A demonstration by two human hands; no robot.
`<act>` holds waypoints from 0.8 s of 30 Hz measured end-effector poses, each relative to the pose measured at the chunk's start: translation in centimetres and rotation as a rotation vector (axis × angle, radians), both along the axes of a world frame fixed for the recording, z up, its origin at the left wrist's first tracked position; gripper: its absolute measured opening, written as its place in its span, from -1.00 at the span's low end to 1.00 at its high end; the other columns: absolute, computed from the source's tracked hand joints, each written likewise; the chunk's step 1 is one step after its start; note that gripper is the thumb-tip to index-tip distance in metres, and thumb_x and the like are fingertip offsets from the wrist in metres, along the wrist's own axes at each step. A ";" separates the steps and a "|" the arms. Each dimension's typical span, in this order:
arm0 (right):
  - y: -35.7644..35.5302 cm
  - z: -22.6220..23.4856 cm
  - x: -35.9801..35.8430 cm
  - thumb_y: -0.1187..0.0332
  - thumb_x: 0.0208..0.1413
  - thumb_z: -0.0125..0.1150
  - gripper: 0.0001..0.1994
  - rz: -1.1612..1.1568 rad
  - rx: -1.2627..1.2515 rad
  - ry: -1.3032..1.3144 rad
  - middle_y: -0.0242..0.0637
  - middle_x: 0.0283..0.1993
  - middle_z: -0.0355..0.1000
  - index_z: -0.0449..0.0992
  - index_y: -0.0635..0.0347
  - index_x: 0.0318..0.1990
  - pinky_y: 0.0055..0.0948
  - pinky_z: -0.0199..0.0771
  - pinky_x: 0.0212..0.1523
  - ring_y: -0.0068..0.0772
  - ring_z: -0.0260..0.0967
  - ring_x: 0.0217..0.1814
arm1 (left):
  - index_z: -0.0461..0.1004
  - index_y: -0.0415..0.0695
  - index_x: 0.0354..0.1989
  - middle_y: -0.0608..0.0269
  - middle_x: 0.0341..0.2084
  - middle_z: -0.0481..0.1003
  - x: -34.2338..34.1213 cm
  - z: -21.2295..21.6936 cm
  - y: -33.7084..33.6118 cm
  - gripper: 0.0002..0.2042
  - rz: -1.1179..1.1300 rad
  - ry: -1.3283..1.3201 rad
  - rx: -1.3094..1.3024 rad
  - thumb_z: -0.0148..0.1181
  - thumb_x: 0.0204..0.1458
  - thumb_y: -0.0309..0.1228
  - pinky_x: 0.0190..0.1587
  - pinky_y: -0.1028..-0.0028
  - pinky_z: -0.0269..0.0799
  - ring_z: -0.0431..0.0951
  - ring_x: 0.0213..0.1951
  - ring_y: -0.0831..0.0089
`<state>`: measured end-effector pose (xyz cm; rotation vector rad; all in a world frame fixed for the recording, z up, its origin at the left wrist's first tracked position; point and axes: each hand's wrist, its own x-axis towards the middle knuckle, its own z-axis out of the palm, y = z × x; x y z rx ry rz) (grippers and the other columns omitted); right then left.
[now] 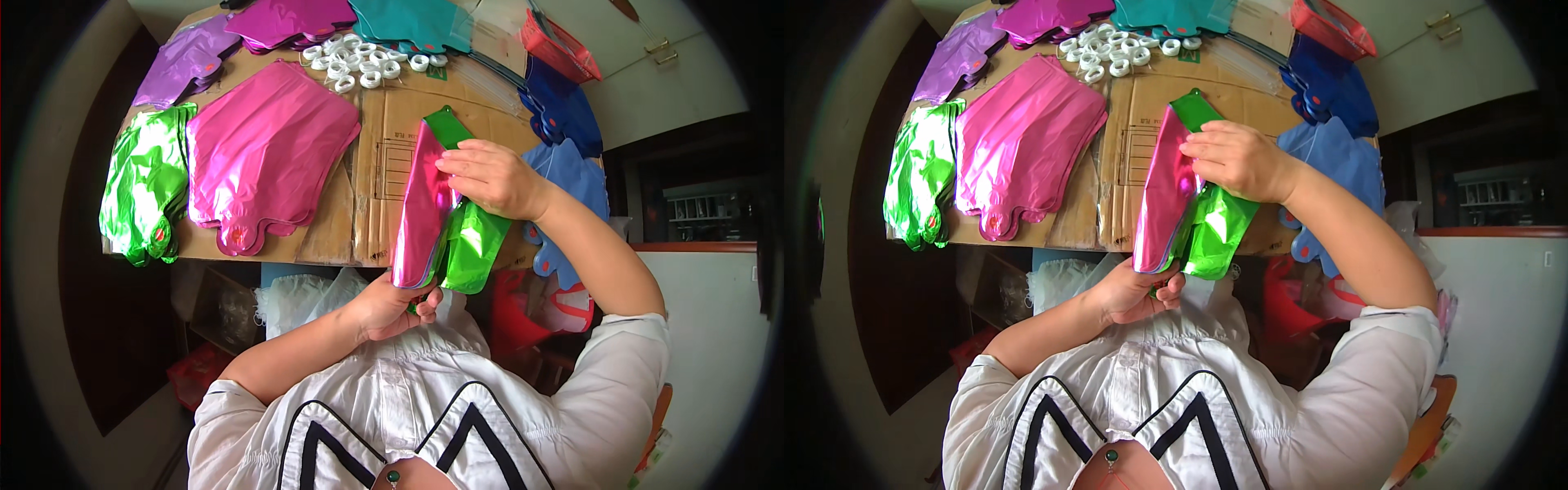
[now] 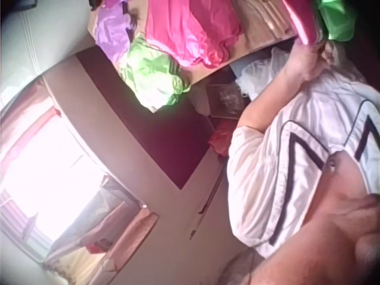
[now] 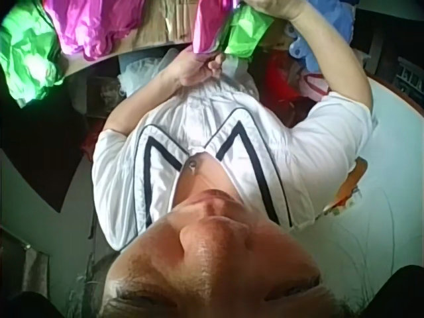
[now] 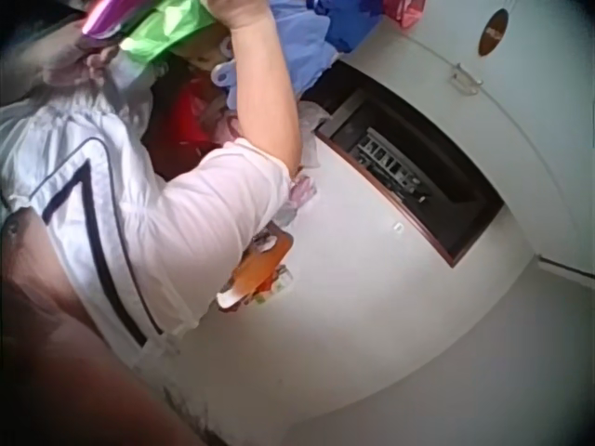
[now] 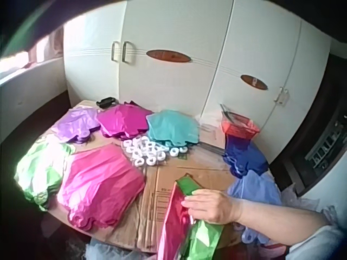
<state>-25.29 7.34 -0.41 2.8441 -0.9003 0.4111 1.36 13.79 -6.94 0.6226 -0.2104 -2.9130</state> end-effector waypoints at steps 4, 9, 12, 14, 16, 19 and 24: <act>-0.7 -0.3 0.2 0.40 0.02 0.19 -0.90 0.027 -0.019 0.012 -0.21 -0.04 0.56 0.56 0.18 -0.32 -0.17 0.45 0.15 -0.25 0.49 0.07 | 0.38 -0.14 -0.39 0.32 -0.53 0.39 -0.1 0.0 0.2 -0.83 0.010 0.030 -0.019 0.03 0.28 -0.39 -0.31 0.44 0.27 0.26 -0.53 0.57; -1.4 -0.2 0.1 0.42 -0.01 0.20 -0.89 0.040 -0.051 -0.009 -0.22 -0.08 0.57 0.56 0.17 -0.31 -0.17 0.47 0.14 -0.24 0.51 0.04 | 0.32 -0.12 -0.27 0.27 -0.49 0.40 -0.1 -1.0 0.2 -0.94 0.002 0.069 0.038 0.01 0.27 -0.45 -0.31 0.41 0.32 0.30 -0.51 0.52; -1.7 -0.1 0.1 0.52 -0.15 0.28 -0.78 0.042 -0.058 -0.092 -0.22 -0.09 0.55 0.53 0.18 -0.26 -0.17 0.49 0.07 -0.20 0.50 0.01 | 0.32 -0.11 -0.28 0.28 -0.49 0.40 -0.1 -1.2 0.3 -0.94 0.002 0.079 0.036 0.02 0.27 -0.46 -0.31 0.42 0.32 0.29 -0.51 0.52; -1.9 0.3 0.4 0.57 -0.22 0.31 -0.70 0.033 -0.049 -0.151 -0.23 -0.10 0.54 0.51 0.18 -0.23 -0.16 0.49 0.03 -0.17 0.49 -0.01 | 0.33 -0.11 -0.30 0.28 -0.49 0.40 -0.2 -1.2 0.3 -0.92 -0.003 0.081 0.035 0.03 0.26 -0.45 -0.31 0.42 0.32 0.29 -0.51 0.52; -2.1 1.4 1.7 0.59 -0.25 0.31 -0.67 0.014 -0.025 -0.194 -0.24 -0.11 0.53 0.49 0.17 -0.22 -0.17 0.48 0.00 -0.16 0.48 -0.01 | 0.33 -0.11 -0.31 0.28 -0.49 0.40 -0.2 -1.2 0.3 -0.90 -0.009 0.072 0.043 0.05 0.26 -0.43 -0.31 0.43 0.32 0.29 -0.51 0.52; -4.0 1.9 3.7 0.53 -0.21 0.29 -0.77 -0.036 0.078 -0.245 -0.30 -0.19 0.51 0.52 0.11 -0.31 -0.22 0.43 0.02 -0.20 0.44 -0.02 | 0.34 -0.11 -0.33 0.28 -0.49 0.40 -0.1 -1.2 0.4 -0.88 -0.001 0.066 0.004 0.07 0.25 -0.40 -0.30 0.44 0.32 0.29 -0.51 0.53; -8.6 3.3 8.4 0.47 -0.10 0.24 -0.80 -0.189 0.718 -0.151 -0.18 -0.31 0.51 0.53 0.25 -0.25 -0.25 0.44 -0.19 -0.19 0.47 -0.22 | 0.36 -0.14 -0.33 0.32 -0.51 0.37 -0.1 -0.1 0.5 -0.83 -0.019 -0.048 -0.075 -0.03 0.31 -0.37 -0.29 0.46 0.31 0.27 -0.49 0.55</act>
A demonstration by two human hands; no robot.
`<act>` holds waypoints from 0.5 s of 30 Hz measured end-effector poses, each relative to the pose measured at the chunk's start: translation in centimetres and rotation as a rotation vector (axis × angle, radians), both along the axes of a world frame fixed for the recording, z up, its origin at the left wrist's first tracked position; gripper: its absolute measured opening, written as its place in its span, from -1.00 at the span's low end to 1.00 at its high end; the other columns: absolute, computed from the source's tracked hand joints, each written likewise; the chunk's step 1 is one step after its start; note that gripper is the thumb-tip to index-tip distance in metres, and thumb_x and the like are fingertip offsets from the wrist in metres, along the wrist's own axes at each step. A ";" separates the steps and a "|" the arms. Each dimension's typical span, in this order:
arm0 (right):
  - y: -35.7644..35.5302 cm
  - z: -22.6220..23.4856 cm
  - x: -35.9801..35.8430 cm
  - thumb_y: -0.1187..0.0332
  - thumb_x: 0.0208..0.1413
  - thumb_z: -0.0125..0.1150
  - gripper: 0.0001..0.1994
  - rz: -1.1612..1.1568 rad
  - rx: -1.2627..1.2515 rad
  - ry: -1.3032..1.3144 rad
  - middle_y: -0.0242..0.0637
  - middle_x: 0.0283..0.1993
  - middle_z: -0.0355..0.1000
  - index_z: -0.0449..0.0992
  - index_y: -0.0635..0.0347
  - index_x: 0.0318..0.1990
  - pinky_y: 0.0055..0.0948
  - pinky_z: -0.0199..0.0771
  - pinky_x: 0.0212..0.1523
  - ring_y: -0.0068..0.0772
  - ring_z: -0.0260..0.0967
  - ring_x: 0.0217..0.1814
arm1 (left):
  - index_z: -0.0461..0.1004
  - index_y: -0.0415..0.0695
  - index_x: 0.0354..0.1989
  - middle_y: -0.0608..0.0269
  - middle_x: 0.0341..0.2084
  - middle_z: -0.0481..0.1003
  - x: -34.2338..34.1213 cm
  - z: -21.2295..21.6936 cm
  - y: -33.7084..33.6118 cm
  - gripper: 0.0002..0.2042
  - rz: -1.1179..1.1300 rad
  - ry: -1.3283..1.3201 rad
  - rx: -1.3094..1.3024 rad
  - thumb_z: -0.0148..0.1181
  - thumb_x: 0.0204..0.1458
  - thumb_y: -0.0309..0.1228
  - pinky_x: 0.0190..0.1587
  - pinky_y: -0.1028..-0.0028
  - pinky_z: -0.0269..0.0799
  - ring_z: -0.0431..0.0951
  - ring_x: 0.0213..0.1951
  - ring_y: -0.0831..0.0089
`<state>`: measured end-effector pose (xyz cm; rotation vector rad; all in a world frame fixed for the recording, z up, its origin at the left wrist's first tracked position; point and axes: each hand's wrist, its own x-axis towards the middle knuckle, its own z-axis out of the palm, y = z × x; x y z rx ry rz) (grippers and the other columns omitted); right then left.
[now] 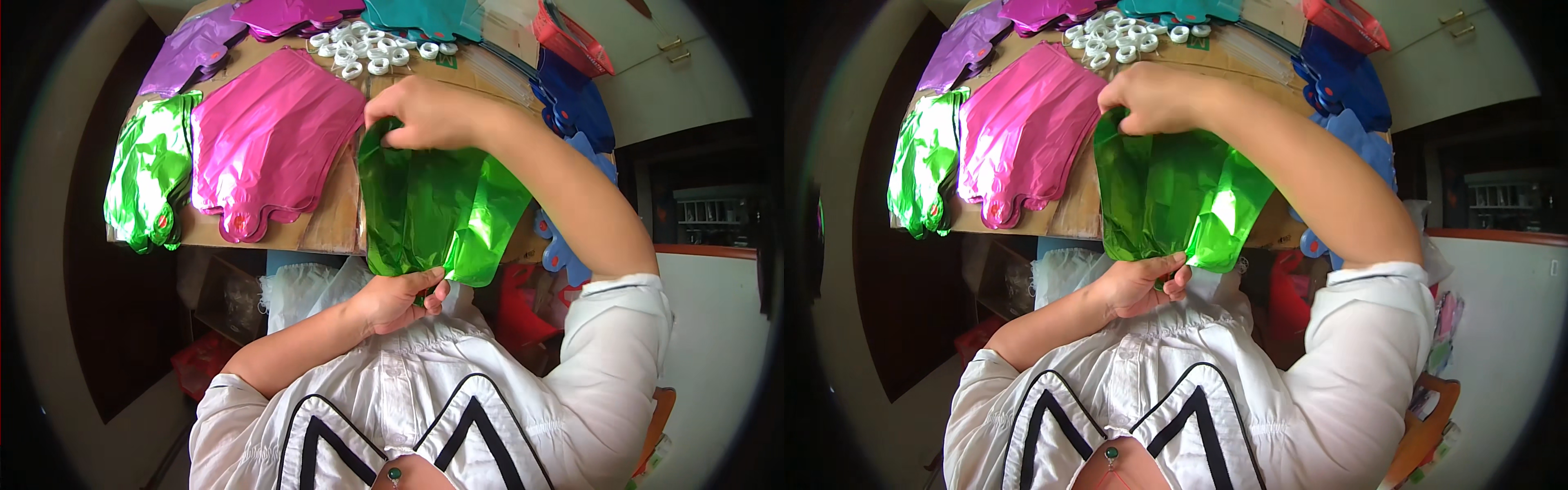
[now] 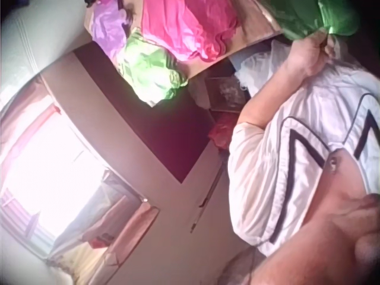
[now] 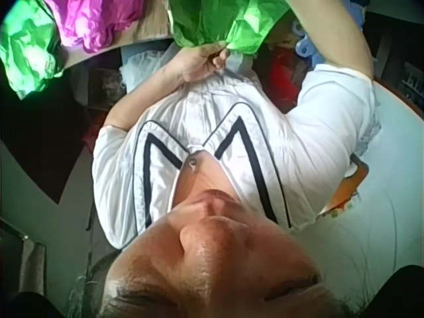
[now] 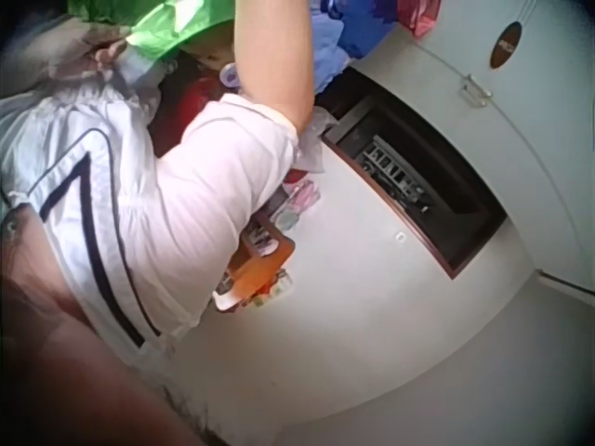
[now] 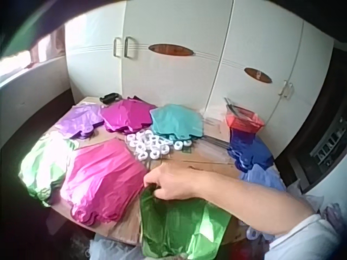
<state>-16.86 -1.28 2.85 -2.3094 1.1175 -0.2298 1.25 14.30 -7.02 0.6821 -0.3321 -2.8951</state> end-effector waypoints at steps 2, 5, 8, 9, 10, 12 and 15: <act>-1.7 -0.3 1.9 0.48 -0.10 0.24 -0.79 0.029 0.068 0.134 -0.16 -0.34 0.51 0.53 0.28 -0.24 -0.26 0.43 -0.24 -0.20 0.46 -0.29 | 0.37 -0.16 -0.34 0.34 -0.51 0.36 0.0 0.5 0.0 -0.79 -0.013 -0.055 -0.022 -0.07 0.34 -0.36 -0.28 0.46 0.30 0.25 -0.49 0.56; -2.4 0.8 3.4 0.49 -0.13 0.25 -0.78 0.070 0.195 0.239 -0.16 -0.37 0.51 0.53 0.29 -0.25 -0.29 0.41 -0.27 -0.22 0.45 -0.33 | 0.38 -0.17 -0.33 0.33 -0.49 0.36 0.1 0.6 -0.1 -0.77 -0.007 -0.046 -0.025 -0.09 0.35 -0.34 -0.27 0.47 0.31 0.26 -0.48 0.55; -2.7 1.0 3.1 0.50 -0.15 0.25 -0.79 0.041 0.297 0.247 -0.18 -0.41 0.49 0.53 0.29 -0.28 -0.30 0.39 -0.30 -0.26 0.43 -0.36 | 0.37 -0.16 -0.29 0.30 -0.48 0.38 0.1 -0.2 -0.2 -0.78 -0.008 0.039 0.038 -0.07 0.34 -0.30 -0.28 0.47 0.31 0.28 -0.49 0.54; -3.0 0.8 2.9 0.50 -0.16 0.25 -0.79 0.021 0.323 0.243 -0.19 -0.42 0.48 0.54 0.29 -0.29 -0.30 0.39 -0.31 -0.27 0.42 -0.37 | 0.37 -0.16 -0.27 0.28 -0.48 0.39 0.1 -0.6 -0.3 -0.79 -0.002 0.076 0.084 -0.06 0.34 -0.29 -0.28 0.47 0.31 0.29 -0.49 0.54; -3.1 0.5 2.8 0.51 -0.16 0.24 -0.80 0.026 0.300 0.242 -0.19 -0.43 0.48 0.54 0.29 -0.29 -0.30 0.38 -0.31 -0.29 0.41 -0.37 | 0.37 -0.15 -0.25 0.26 -0.47 0.40 0.0 -0.8 -0.4 -0.79 0.003 0.112 0.130 -0.06 0.34 -0.27 -0.28 0.47 0.31 0.30 -0.49 0.53; -3.2 -0.2 2.8 0.52 -0.17 0.23 -0.80 0.035 0.255 0.238 -0.19 -0.44 0.48 0.54 0.29 -0.30 -0.30 0.37 -0.32 -0.31 0.40 -0.38 | 0.35 -0.14 -0.21 0.23 -0.47 0.42 0.3 -0.2 -0.7 -0.78 0.019 0.109 0.219 -0.04 0.33 -0.23 -0.29 0.46 0.31 0.31 -0.51 0.52; -2.9 0.5 2.4 0.52 -0.17 0.22 -0.80 -0.008 0.264 0.262 -0.18 -0.43 0.48 0.53 0.29 -0.30 -0.31 0.39 -0.31 -0.31 0.41 -0.36 | 0.34 -0.12 -0.19 0.19 -0.47 0.44 0.2 -0.2 -0.8 -0.75 0.029 0.095 0.215 -0.04 0.33 -0.17 -0.31 0.44 0.31 0.31 -0.52 0.51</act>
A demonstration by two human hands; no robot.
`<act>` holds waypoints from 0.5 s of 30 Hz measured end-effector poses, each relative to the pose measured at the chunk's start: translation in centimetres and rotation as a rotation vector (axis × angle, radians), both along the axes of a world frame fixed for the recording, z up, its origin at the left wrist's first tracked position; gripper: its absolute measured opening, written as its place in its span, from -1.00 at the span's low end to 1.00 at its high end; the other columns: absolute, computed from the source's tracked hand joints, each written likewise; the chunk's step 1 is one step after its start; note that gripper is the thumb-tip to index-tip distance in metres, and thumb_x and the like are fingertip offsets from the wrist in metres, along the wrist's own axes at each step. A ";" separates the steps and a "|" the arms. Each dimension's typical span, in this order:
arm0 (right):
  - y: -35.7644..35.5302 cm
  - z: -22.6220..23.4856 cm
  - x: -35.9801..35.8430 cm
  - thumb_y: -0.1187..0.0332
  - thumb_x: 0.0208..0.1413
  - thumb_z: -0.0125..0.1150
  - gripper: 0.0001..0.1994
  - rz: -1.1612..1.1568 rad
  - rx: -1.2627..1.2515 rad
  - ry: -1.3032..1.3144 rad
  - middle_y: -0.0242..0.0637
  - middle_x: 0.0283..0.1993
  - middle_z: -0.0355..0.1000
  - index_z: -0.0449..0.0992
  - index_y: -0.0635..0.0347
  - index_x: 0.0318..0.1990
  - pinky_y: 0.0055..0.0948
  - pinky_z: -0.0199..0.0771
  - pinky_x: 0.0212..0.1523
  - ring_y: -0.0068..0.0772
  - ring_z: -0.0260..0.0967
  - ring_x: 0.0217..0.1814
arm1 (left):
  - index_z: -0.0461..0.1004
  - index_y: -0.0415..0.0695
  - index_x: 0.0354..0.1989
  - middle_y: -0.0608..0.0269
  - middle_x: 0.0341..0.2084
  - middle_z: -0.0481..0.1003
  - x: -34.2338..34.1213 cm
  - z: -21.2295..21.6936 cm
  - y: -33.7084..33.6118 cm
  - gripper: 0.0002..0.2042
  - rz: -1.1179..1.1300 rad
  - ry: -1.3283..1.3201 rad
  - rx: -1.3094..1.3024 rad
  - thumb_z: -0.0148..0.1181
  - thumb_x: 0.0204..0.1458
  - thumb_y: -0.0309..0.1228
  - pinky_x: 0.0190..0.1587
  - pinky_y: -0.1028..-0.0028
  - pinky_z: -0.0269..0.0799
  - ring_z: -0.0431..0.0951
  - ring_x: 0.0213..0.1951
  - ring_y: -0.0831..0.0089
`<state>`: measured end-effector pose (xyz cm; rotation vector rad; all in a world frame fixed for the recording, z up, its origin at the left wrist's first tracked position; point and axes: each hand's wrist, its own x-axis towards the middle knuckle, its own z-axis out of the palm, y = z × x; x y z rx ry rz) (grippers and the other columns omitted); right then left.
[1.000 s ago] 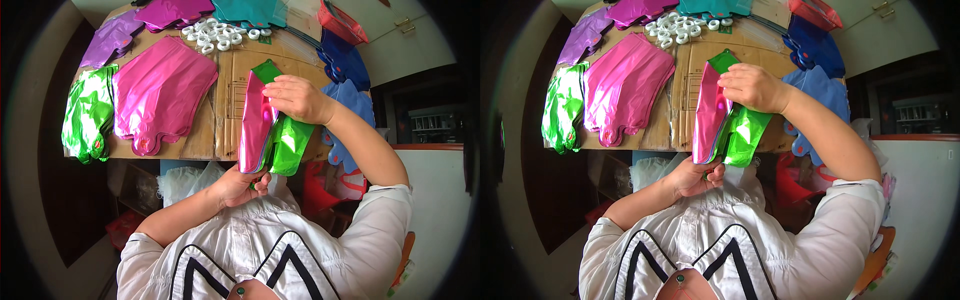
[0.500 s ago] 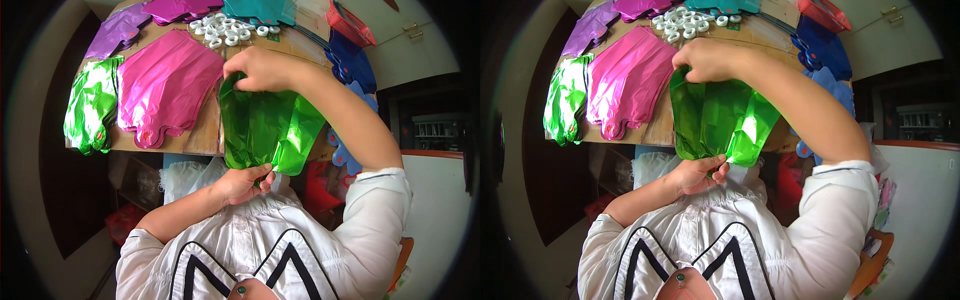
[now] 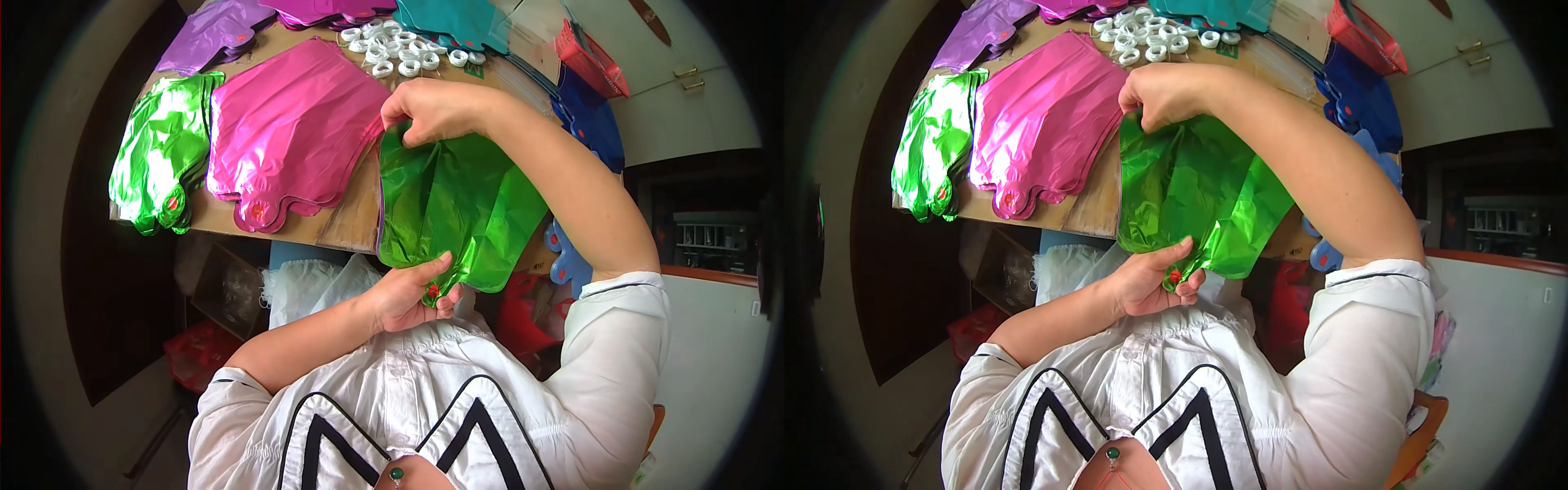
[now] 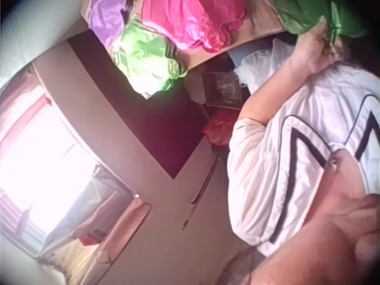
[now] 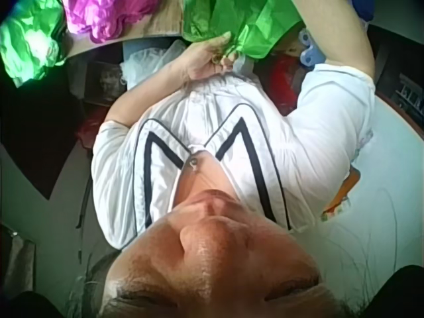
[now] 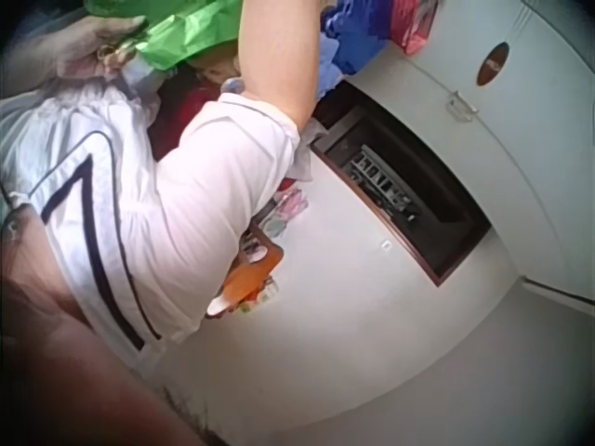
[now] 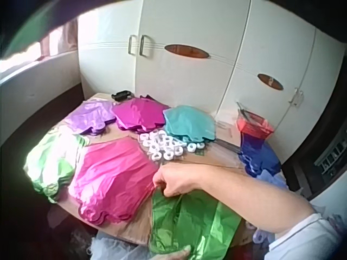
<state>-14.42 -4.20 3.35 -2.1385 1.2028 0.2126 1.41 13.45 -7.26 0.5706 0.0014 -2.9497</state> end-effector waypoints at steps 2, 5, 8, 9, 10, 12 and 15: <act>0.3 0.2 -0.3 0.53 -0.15 0.20 -0.82 -0.031 0.016 -0.088 -0.19 -0.41 0.48 0.53 0.29 -0.30 -0.30 0.41 -0.28 -0.28 0.43 -0.34 | 0.34 -0.11 -0.18 0.18 -0.48 0.44 -0.2 -0.1 0.1 -0.73 -0.006 -0.010 -0.027 -0.04 0.32 -0.15 -0.31 0.44 0.31 0.31 -0.52 0.51; 0.3 0.7 -0.3 0.52 -0.12 0.19 -0.83 0.042 -0.096 -0.093 -0.17 -0.37 0.50 0.53 0.29 -0.29 -0.27 0.44 -0.23 -0.20 0.46 -0.29 | 0.34 -0.12 -0.18 0.19 -0.48 0.44 -0.1 -0.1 0.0 -0.72 -0.017 -0.010 -0.022 -0.05 0.33 -0.13 -0.34 0.45 0.32 0.33 -0.50 0.49; 0.7 1.7 -0.1 0.52 -0.10 0.19 -0.82 0.133 -0.246 -0.016 -0.15 -0.35 0.51 0.53 0.28 -0.28 -0.20 0.45 -0.19 -0.09 0.48 -0.24 | 0.33 -0.13 -0.18 0.20 -0.47 0.44 0.0 -0.3 0.0 -0.72 -0.017 0.013 -0.008 -0.08 0.34 -0.14 -0.36 0.46 0.36 0.38 -0.45 0.44; 1.1 1.9 -0.2 0.52 -0.10 0.19 -0.82 0.156 -0.291 0.015 -0.14 -0.35 0.51 0.53 0.27 -0.28 -0.18 0.45 -0.18 -0.05 0.48 -0.23 | 0.33 -0.13 -0.17 0.21 -0.47 0.44 -0.1 -0.3 0.0 -0.72 -0.017 0.014 -0.021 -0.08 0.34 -0.14 -0.36 0.47 0.36 0.37 -0.45 0.44; 1.4 2.1 -0.3 0.51 -0.11 0.21 -0.83 0.174 -0.333 0.029 -0.14 -0.34 0.51 0.53 0.26 -0.28 -0.18 0.44 -0.17 -0.05 0.48 -0.21 | 0.33 -0.12 -0.17 0.21 -0.47 0.44 -0.1 -0.3 0.0 -0.72 -0.017 0.015 -0.033 -0.09 0.34 -0.14 -0.36 0.47 0.35 0.37 -0.46 0.45; 1.9 2.3 -0.8 0.51 -0.13 0.23 -0.83 0.211 -0.417 0.059 -0.13 -0.32 0.51 0.53 0.24 -0.30 -0.17 0.44 -0.14 -0.03 0.47 -0.18 | 0.34 -0.11 -0.17 0.21 -0.49 0.43 -0.1 0.0 0.0 -0.72 -0.017 -0.018 -0.034 -0.06 0.33 -0.13 -0.34 0.46 0.32 0.32 -0.50 0.50; 2.9 2.7 -1.9 0.48 -0.13 0.23 -0.86 0.340 -0.588 0.140 -0.20 -0.29 0.54 0.54 0.20 -0.34 -0.19 0.47 -0.09 -0.10 0.49 -0.15 | 0.34 -0.11 -0.16 0.21 -0.50 0.43 -0.1 0.0 0.1 -0.72 -0.018 -0.030 -0.043 -0.05 0.33 -0.13 -0.33 0.46 0.30 0.30 -0.52 0.53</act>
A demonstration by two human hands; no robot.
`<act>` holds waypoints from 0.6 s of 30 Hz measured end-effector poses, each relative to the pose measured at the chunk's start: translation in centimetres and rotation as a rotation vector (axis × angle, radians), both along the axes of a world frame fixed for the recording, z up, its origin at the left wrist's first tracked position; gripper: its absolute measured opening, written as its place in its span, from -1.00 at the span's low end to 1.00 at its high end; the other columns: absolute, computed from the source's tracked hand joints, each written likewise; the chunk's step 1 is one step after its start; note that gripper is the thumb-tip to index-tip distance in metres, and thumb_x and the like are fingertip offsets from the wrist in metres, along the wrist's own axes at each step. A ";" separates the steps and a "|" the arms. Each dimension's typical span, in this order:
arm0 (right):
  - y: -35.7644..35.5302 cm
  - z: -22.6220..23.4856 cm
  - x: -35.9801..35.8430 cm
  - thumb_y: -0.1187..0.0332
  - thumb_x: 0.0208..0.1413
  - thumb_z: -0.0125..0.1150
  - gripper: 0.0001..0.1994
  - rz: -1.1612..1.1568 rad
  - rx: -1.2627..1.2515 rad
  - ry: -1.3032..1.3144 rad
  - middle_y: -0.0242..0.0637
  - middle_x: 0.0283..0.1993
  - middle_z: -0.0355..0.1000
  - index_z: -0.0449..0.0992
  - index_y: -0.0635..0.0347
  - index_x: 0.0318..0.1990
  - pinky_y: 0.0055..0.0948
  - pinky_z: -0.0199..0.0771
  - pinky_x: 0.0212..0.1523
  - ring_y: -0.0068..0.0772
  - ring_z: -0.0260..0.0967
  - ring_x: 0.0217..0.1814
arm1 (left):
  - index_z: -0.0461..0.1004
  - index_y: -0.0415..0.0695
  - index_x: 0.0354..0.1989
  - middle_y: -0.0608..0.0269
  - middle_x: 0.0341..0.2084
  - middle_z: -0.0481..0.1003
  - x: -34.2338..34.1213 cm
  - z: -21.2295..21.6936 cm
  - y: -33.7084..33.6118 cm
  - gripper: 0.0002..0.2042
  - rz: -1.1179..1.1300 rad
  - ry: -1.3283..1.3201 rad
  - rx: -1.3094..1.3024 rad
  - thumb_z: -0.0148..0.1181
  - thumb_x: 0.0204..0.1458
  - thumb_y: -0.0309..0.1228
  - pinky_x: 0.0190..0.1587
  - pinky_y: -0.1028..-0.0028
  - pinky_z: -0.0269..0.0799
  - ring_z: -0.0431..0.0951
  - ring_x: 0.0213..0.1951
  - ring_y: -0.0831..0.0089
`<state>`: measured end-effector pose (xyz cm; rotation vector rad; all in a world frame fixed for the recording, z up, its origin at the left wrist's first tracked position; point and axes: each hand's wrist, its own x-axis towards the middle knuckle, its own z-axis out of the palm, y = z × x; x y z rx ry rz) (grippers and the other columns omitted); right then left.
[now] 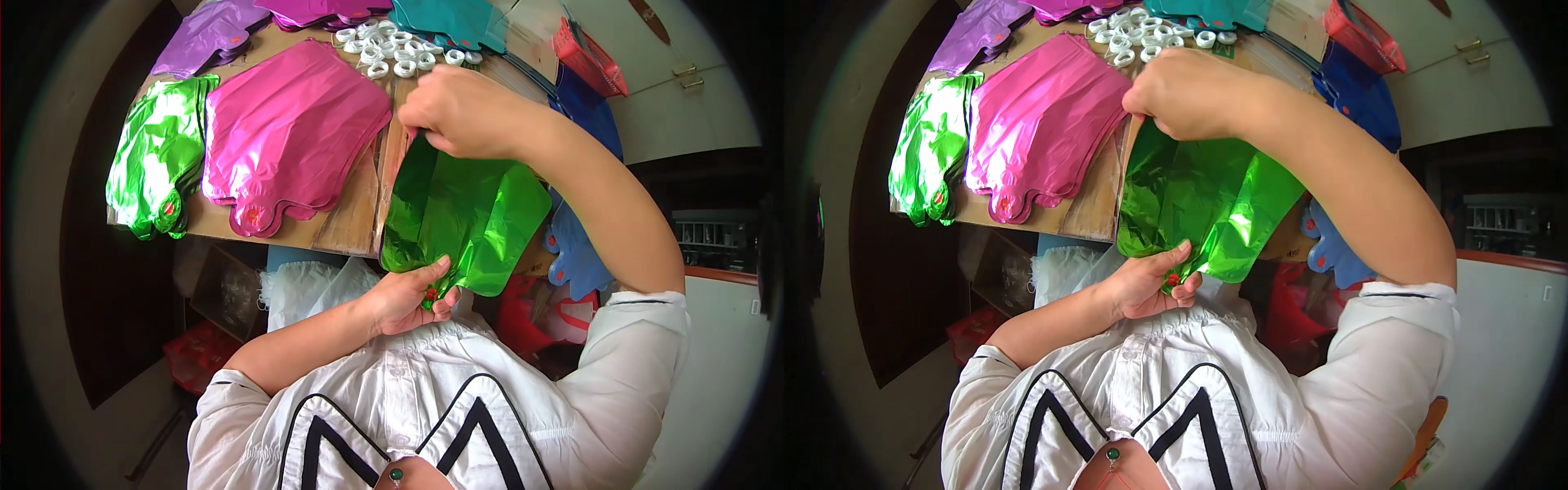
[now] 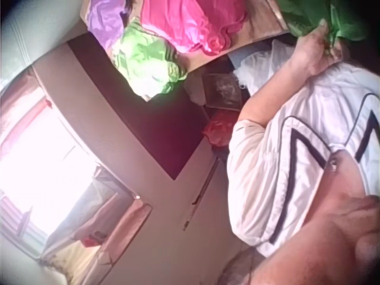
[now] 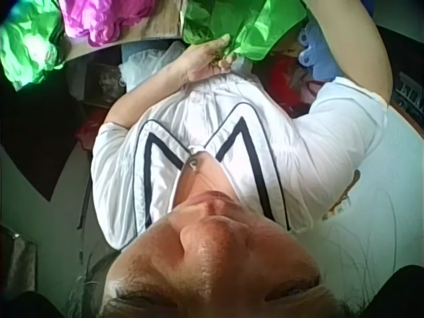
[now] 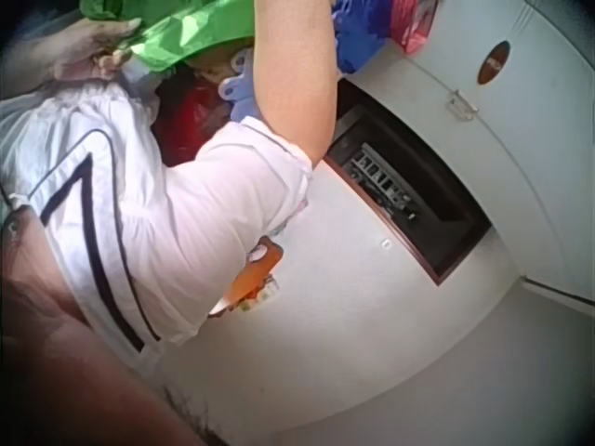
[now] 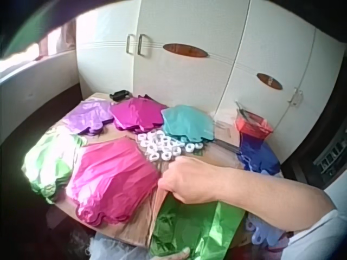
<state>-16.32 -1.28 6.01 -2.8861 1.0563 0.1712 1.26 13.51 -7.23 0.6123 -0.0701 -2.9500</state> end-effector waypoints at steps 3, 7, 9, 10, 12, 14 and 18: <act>2.2 -0.2 -1.8 0.45 -0.13 0.25 -0.93 0.083 -0.142 -0.085 -0.28 -0.34 0.51 0.48 0.16 -0.45 -0.22 0.45 -0.10 -0.19 0.47 -0.16 | 0.34 -0.10 -0.17 0.21 -0.50 0.42 0.1 -0.1 0.0 -0.74 0.005 0.000 0.011 -0.05 0.33 -0.15 -0.33 0.45 0.30 0.31 -0.52 0.53; 5.5 -2.5 -5.8 0.45 -0.11 0.25 -0.94 0.164 -0.378 -0.335 -0.34 -0.29 0.53 0.54 0.16 -0.42 -0.25 0.43 -0.04 -0.29 0.45 -0.18 | 0.33 -0.10 -0.17 0.20 -0.50 0.42 -0.2 0.4 0.0 -0.77 0.024 -0.027 -0.026 -0.03 0.32 -0.18 -0.35 0.43 0.30 0.32 -0.52 0.52; 6.9 -3.9 -7.1 0.44 -0.10 0.25 -0.91 0.128 -0.407 -0.349 -0.34 -0.23 0.55 0.57 0.16 -0.37 -0.26 0.43 -0.01 -0.30 0.46 -0.14 | 0.33 -0.11 -0.15 0.21 -0.48 0.44 -0.1 0.0 -0.1 -0.78 0.014 -0.006 -0.015 -0.03 0.33 -0.20 -0.36 0.44 0.34 0.37 -0.49 0.48; 7.5 -4.5 -7.6 0.43 -0.09 0.25 -0.89 0.111 -0.422 -0.356 -0.34 -0.20 0.56 0.58 0.16 -0.35 -0.27 0.43 0.01 -0.30 0.47 -0.12 | 0.33 -0.11 -0.13 0.22 -0.46 0.45 0.1 -0.2 -0.1 -0.78 0.009 0.003 -0.009 -0.04 0.33 -0.21 -0.37 0.44 0.37 0.39 -0.47 0.46; 8.2 -5.4 -8.3 0.42 -0.06 0.24 -0.89 0.094 -0.416 -0.325 -0.32 -0.12 0.57 0.59 0.18 -0.34 -0.26 0.42 0.06 -0.31 0.48 -0.02 | 0.32 -0.12 -0.12 0.20 -0.46 0.45 0.1 -0.3 -0.1 -0.80 0.007 -0.005 -0.015 -0.02 0.32 -0.23 -0.36 0.43 0.37 0.40 -0.47 0.44; 8.5 -6.0 -8.7 0.42 -0.05 0.23 -0.89 0.097 -0.437 -0.327 -0.30 -0.10 0.57 0.59 0.18 -0.34 -0.26 0.42 0.08 -0.31 0.49 0.01 | 0.32 -0.12 -0.12 0.19 -0.46 0.45 0.1 -0.6 0.1 -0.80 0.009 -0.003 -0.014 -0.03 0.33 -0.25 -0.36 0.42 0.37 0.40 -0.47 0.43; 8.2 -6.2 -9.4 0.40 -0.05 0.24 -0.86 0.157 -0.436 -0.282 -0.25 -0.03 0.56 0.60 0.19 -0.32 -0.25 0.41 0.13 -0.30 0.48 0.08 | 0.36 -0.14 -0.17 0.21 -0.46 0.45 0.2 -1.1 0.1 -0.83 0.013 0.043 -0.080 -0.03 0.31 -0.30 -0.32 0.42 0.37 0.37 -0.48 0.47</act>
